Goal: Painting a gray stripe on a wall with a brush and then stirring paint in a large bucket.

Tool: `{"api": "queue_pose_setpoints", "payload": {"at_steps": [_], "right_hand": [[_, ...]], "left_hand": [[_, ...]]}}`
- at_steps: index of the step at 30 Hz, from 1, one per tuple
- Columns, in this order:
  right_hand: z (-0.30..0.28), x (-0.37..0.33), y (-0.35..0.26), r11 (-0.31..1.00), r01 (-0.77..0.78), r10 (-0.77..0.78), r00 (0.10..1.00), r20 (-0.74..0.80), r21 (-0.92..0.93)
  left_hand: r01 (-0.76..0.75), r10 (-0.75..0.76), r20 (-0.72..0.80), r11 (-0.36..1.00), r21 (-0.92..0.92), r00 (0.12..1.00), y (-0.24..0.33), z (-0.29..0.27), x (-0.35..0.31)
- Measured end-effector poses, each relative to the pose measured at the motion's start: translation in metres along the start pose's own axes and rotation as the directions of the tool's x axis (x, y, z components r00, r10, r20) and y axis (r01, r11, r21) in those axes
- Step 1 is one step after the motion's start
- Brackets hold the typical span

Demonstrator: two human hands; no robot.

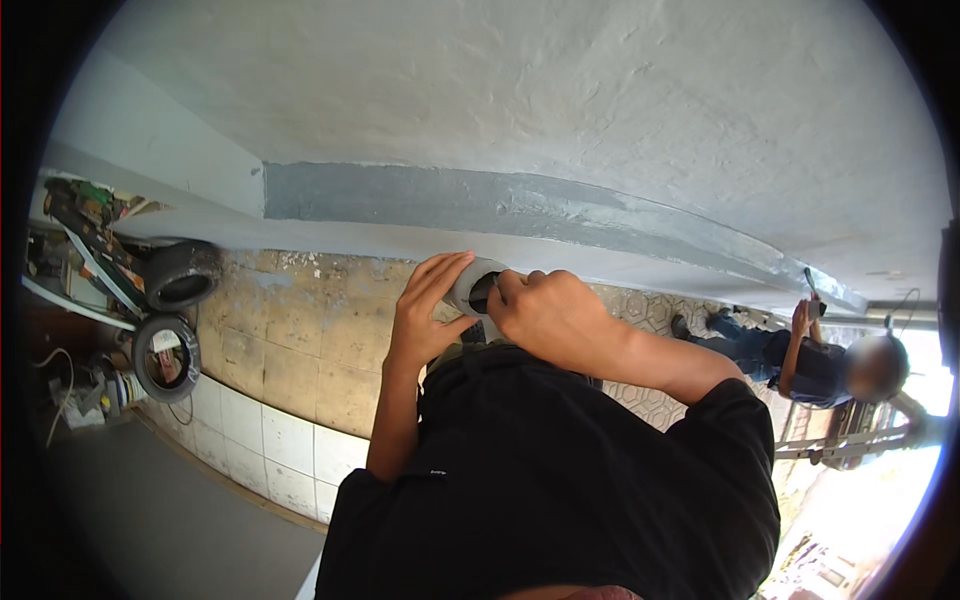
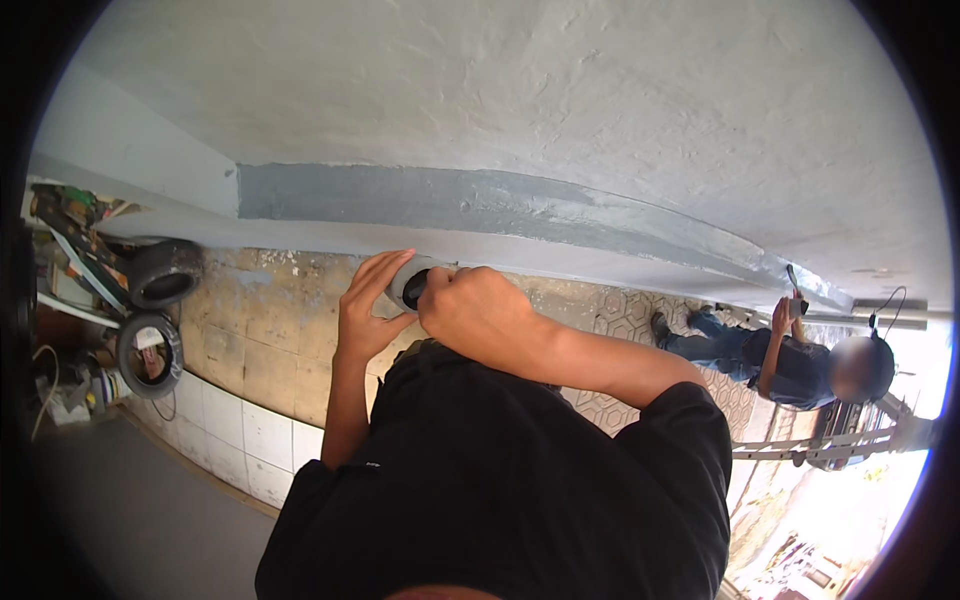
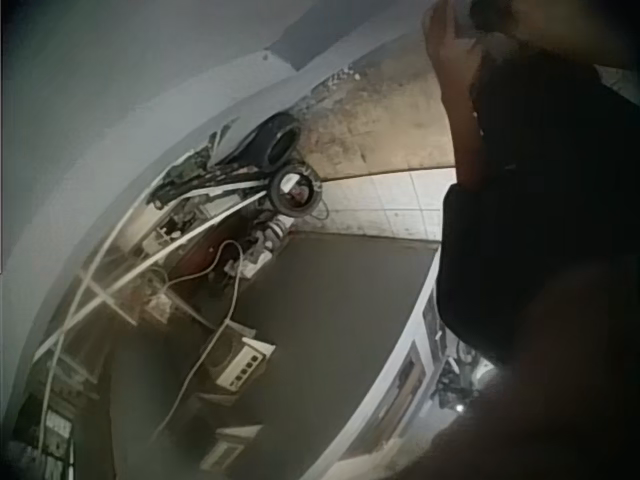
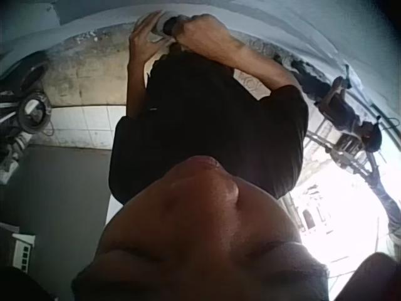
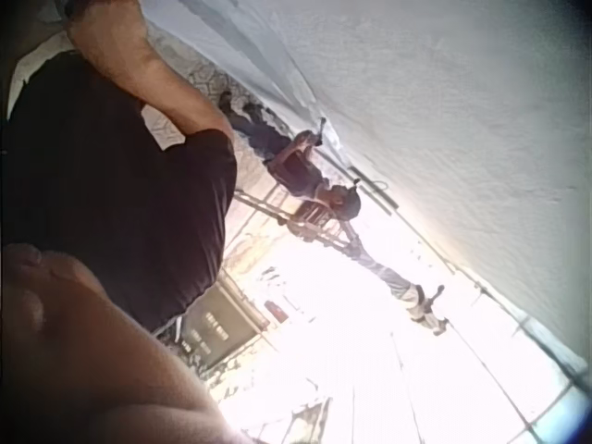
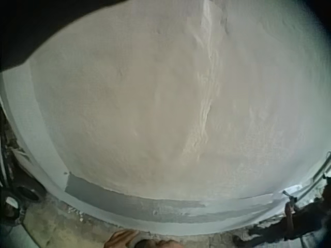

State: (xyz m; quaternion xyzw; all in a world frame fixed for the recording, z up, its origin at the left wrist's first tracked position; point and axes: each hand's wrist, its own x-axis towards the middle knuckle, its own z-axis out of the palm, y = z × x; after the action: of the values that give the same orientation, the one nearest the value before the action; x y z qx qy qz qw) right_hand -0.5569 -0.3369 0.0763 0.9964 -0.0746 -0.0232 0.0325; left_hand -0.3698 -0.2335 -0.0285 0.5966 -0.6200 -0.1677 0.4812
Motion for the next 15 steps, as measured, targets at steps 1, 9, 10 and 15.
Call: {"api": "queue_pose_setpoints", "payload": {"at_steps": [1, 9, 10, 15], "right_hand": [[0.0, -0.001, 0.002, 1.0, -0.018, 0.018, 1.0, -0.007, 0.0], [-0.001, -0.019, 0.013, 0.987, -0.108, 0.117, 0.991, -0.069, 0.123], [0.001, -0.021, 0.016, 0.983, -0.131, 0.141, 0.987, -0.072, 0.128], [-0.002, -0.046, 0.033, 0.946, -0.206, 0.222, 0.974, -0.037, 0.249]], "left_hand": [[0.013, -0.013, 0.008, 1.0, -0.009, 1.0, 0.001, 0.001, 0.001], [-0.047, 0.046, 0.023, 0.998, 0.05, 0.999, 0.008, 0.021, 0.02], [-0.066, 0.065, 0.023, 0.995, 0.075, 0.998, 0.009, 0.024, 0.024], [-0.028, 0.022, 0.08, 0.997, 0.07, 0.997, 0.003, 0.04, 0.032]]}}
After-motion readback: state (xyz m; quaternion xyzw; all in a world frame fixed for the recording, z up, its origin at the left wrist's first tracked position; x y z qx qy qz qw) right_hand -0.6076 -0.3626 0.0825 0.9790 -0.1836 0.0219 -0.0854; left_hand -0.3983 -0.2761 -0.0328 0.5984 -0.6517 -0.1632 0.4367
